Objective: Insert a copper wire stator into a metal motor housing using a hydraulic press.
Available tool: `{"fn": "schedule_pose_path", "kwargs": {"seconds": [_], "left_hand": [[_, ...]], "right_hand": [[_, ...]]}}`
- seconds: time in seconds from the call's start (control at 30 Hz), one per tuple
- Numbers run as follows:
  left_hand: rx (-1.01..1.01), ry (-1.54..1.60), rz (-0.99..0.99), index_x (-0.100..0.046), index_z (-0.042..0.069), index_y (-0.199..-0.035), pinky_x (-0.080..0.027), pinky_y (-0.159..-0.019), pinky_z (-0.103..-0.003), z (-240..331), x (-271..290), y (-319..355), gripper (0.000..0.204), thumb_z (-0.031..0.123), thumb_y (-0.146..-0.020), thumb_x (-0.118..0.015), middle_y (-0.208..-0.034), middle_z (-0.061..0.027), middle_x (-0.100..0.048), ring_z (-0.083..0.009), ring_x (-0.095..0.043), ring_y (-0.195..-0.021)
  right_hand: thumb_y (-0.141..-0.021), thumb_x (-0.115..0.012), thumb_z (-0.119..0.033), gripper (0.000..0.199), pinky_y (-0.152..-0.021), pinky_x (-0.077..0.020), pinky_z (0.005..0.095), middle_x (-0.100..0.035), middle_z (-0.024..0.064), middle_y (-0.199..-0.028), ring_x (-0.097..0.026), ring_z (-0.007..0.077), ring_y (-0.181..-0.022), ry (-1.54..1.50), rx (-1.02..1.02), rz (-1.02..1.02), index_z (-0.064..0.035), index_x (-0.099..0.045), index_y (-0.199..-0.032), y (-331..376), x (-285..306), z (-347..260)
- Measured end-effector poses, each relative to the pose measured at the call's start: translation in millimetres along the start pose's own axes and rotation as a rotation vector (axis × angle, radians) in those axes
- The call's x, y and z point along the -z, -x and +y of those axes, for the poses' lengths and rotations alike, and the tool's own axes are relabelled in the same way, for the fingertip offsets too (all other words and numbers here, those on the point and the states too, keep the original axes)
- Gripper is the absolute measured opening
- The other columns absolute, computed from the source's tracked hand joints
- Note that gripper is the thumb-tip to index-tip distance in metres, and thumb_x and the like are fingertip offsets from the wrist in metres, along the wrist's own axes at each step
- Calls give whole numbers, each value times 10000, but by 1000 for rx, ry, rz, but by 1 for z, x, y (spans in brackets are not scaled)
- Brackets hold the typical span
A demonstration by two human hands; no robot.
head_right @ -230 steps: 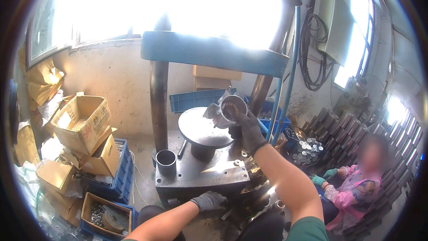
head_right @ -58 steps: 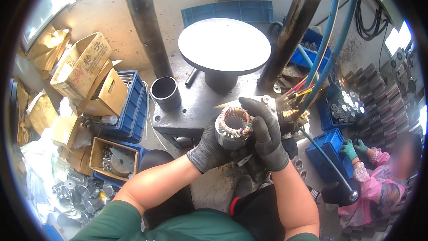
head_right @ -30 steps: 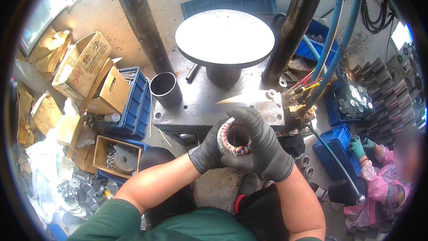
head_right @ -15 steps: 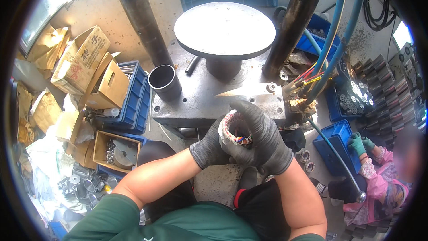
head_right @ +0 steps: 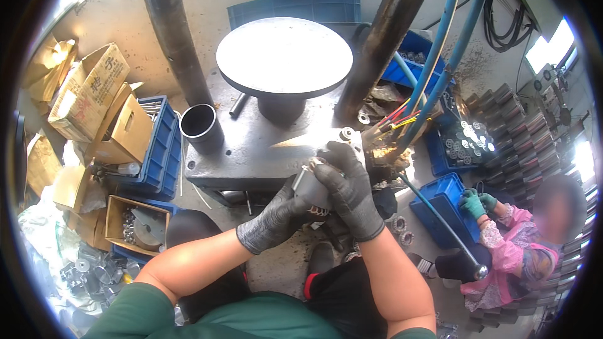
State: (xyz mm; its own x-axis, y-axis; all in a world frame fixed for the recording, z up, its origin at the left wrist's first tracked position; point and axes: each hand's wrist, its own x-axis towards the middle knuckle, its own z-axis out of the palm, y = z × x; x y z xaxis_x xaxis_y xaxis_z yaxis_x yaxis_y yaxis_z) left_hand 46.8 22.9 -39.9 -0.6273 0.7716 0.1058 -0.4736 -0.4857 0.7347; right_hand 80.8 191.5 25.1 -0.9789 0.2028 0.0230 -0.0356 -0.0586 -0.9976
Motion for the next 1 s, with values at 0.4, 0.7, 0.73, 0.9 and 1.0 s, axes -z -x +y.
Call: {"fn": "schedule_pose_path", "kwargs": {"seconds": [0.4,0.7,0.73,0.9,1.0], "left_hand": [[153,284,111,-338,151,-1591,-511,-1108,-455,10,-4,6,920,323,-852,-858,-1428,-95,-541,-252,-558,-1335],[179,228,262,-315,170,-1550,-592,-1002,-485,-28,-4,19,832,299,-917,-840,-1366,-88,-550,-280,-588,-1281],[175,233,266,-315,170,-1550,-592,-1002,-485,-29,-3,19,832,299,-917,-840,-1366,-88,-550,-280,-588,-1281],[232,302,335,-345,171,-1514,-666,-858,-458,-34,2,8,774,288,-923,-831,-1352,-108,-553,-280,-642,-1199],[319,437,225,-347,166,-1515,-665,-855,-468,-32,7,9,751,265,-937,-817,-1326,-131,-572,-293,-674,-1131]], "right_hand": [[-1027,-702,-236,365,-946,-528,331,-698,59,-1174,-637,152,-1048,354,43,27,22,-660,-1282,5,25,4],[-1007,-722,-353,519,-913,-535,335,-681,97,-1148,-633,175,-1058,96,-300,0,31,-612,-1338,28,13,20],[-1005,-723,-351,507,-892,-537,329,-675,85,-1119,-632,166,-1031,5,-310,21,25,-617,-1329,29,11,22],[-1005,-711,-360,451,-741,-525,275,-657,42,-979,-622,116,-865,4,-269,22,9,-638,-1255,28,23,40],[-1018,-679,-386,424,-663,-501,252,-645,20,-892,-608,97,-775,69,-229,-10,-2,-651,-1195,29,27,43]]}}
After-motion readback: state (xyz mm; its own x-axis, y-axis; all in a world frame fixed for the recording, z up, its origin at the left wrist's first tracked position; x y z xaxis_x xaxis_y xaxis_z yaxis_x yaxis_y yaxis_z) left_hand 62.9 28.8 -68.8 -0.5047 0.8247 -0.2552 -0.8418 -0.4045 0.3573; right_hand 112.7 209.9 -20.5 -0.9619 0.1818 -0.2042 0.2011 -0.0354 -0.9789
